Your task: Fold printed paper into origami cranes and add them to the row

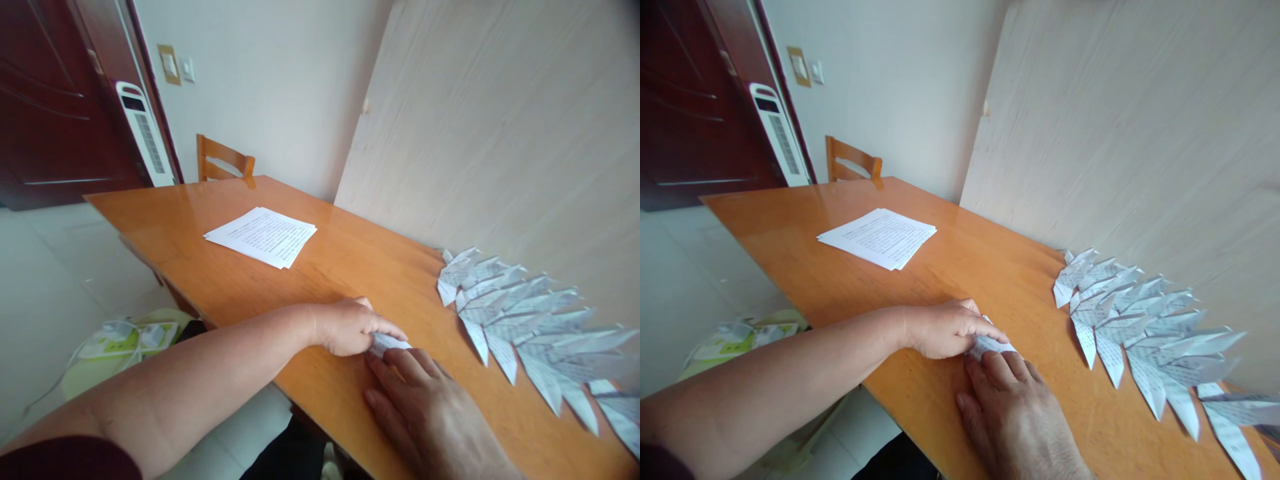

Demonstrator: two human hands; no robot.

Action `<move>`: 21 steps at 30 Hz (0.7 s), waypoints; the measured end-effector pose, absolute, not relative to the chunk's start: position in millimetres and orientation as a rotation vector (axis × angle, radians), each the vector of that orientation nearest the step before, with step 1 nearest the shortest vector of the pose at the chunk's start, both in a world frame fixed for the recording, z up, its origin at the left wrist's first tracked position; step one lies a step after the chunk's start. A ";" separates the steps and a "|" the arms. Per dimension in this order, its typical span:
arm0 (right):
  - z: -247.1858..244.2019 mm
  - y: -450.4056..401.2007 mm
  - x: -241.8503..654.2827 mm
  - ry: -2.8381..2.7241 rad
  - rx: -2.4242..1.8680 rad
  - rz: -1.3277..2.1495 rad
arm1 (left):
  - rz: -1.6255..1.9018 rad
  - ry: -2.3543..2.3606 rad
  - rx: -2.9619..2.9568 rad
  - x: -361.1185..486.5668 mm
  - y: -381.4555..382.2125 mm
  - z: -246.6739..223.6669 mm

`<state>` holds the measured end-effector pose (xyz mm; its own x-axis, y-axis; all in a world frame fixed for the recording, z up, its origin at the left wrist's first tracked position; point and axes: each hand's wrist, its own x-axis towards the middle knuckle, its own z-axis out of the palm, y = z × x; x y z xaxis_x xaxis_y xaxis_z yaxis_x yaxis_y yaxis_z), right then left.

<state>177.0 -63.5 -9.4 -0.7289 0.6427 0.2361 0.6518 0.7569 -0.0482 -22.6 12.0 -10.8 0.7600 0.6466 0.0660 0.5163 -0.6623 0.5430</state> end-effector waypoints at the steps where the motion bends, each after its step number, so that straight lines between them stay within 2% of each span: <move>1: -9.0 -64.1 176.3 -2.725 -1.037 -0.053 | 0.326 0.889 2.429 -22.9 12.1 -9.7; 8: -1.2 -70.7 172.1 -2.732 -1.151 0.065 | 0.313 0.880 2.393 -23.2 12.1 -7.3; 15: 11.0 -64.8 182.8 -2.521 -1.172 0.475 | 0.377 0.875 2.387 -25.4 10.6 -10.8; 21: 14.5 -34.1 186.3 -2.158 -1.606 0.769 | 0.328 0.898 2.372 -27.3 10.2 -5.6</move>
<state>186.3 -34.1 14.5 -0.3015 0.9523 -0.0461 0.7668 0.2135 -0.6053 -27.3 10.2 -5.6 0.7438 0.6679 0.0244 0.5266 -0.6082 0.5940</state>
